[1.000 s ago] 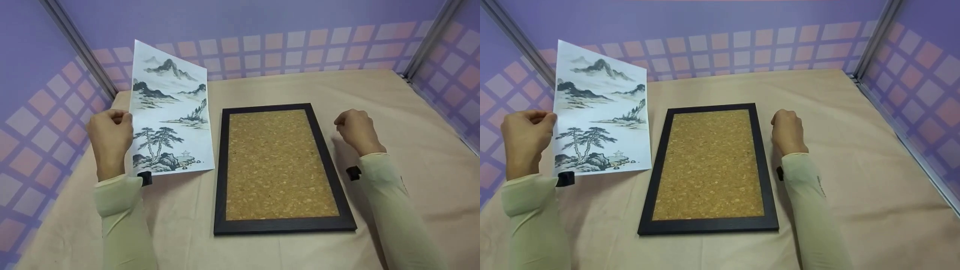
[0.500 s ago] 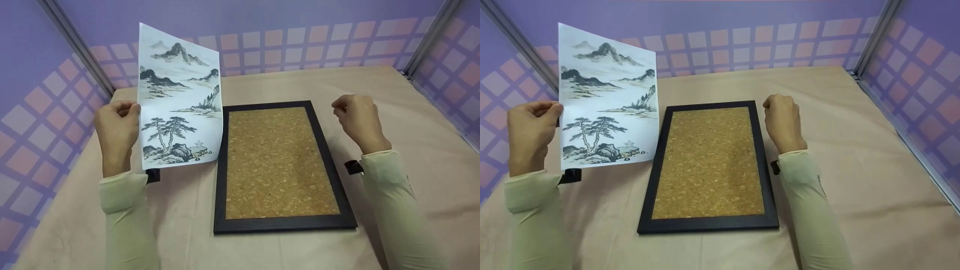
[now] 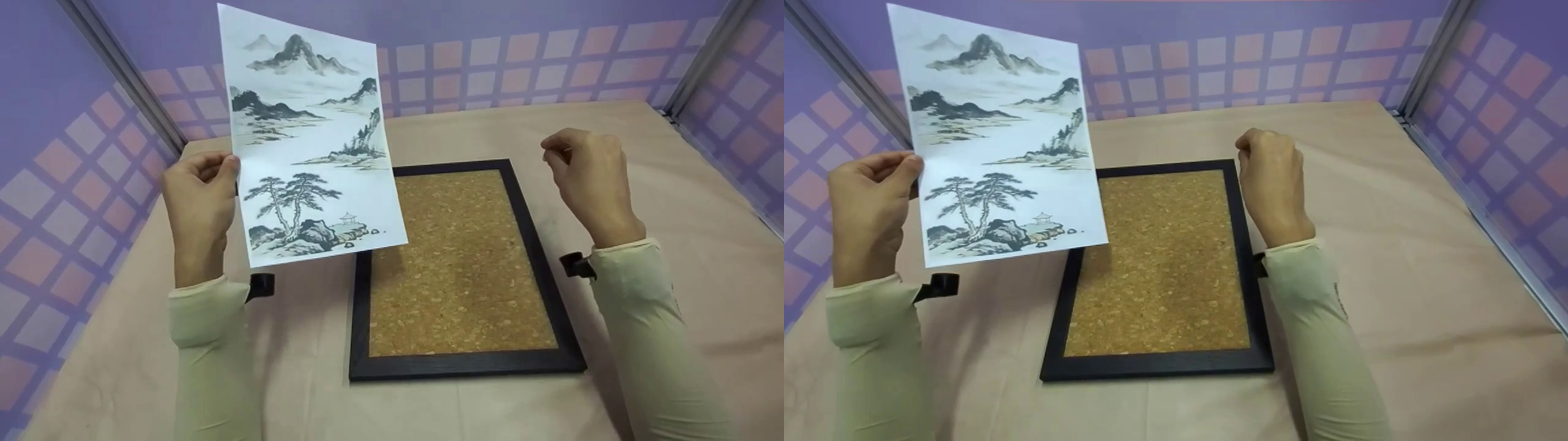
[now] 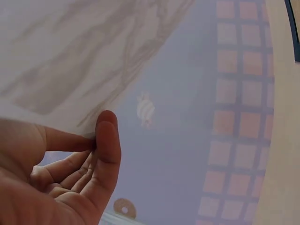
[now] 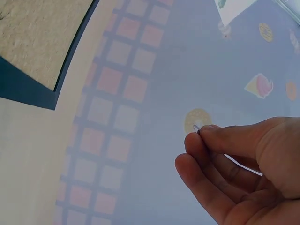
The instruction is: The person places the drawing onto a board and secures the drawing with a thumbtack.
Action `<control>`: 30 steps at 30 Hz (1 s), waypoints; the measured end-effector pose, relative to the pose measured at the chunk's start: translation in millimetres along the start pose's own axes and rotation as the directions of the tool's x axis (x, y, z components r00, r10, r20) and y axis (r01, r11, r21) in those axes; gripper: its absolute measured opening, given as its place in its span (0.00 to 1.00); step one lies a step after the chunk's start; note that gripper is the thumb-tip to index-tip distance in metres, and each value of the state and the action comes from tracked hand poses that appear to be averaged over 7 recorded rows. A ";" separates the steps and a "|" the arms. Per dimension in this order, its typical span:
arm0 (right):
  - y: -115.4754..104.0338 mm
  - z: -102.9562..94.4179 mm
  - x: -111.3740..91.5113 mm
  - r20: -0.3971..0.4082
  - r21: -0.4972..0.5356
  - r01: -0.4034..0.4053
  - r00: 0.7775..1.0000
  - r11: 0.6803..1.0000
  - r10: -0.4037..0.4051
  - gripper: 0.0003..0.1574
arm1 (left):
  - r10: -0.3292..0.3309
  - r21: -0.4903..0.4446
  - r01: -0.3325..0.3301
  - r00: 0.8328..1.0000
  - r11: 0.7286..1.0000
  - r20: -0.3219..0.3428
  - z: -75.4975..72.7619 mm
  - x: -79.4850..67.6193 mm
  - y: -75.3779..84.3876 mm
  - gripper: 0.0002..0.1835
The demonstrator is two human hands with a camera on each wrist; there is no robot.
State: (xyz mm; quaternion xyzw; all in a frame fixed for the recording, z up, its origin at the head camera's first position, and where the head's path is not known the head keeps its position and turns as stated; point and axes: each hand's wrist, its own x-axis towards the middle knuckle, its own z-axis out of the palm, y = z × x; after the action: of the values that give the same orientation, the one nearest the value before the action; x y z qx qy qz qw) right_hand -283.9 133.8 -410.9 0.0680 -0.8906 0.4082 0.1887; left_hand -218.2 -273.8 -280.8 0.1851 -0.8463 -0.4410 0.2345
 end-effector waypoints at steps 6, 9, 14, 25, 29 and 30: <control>-16.6 5.8 3.1 -0.022 0.023 -0.006 1.000 1.000 0.006 0.11 | 0.012 -0.021 -0.010 0.995 1.000 0.096 20.7 -8.5 -0.2 0.14; -24.9 10.4 4.1 -0.037 0.042 0.005 0.999 0.999 -0.004 0.11 | -0.001 -0.033 0.006 0.988 0.999 0.154 33.9 -13.6 -0.7 0.14; -38.6 17.7 6.8 -0.049 0.071 0.024 0.999 0.997 -0.020 0.10 | -0.019 -0.048 0.031 0.971 0.998 0.238 55.9 -21.7 -5.1 0.14; -56.1 38.6 14.0 0.027 0.197 0.015 0.999 0.980 -0.021 0.11 | -0.062 -0.046 0.088 0.913 0.995 0.403 102.2 -46.2 -21.1 0.12; -60.4 48.2 19.0 0.120 0.305 -0.054 0.993 0.951 0.017 0.11 | -0.070 -0.010 0.083 0.893 0.996 0.444 110.2 -53.6 -28.0 0.12; -61.5 50.5 21.0 0.146 0.326 -0.079 0.989 0.942 0.032 0.12 | -0.073 0.002 0.082 0.887 0.997 0.456 111.4 -55.3 -29.5 0.12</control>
State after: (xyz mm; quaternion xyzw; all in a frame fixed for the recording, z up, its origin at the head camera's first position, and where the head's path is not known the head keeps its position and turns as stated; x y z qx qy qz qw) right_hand -300.4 56.1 -389.6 0.1019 -0.8221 0.5511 0.1006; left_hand -232.0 -187.6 -374.1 0.1081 -0.8658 -0.4885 0.0133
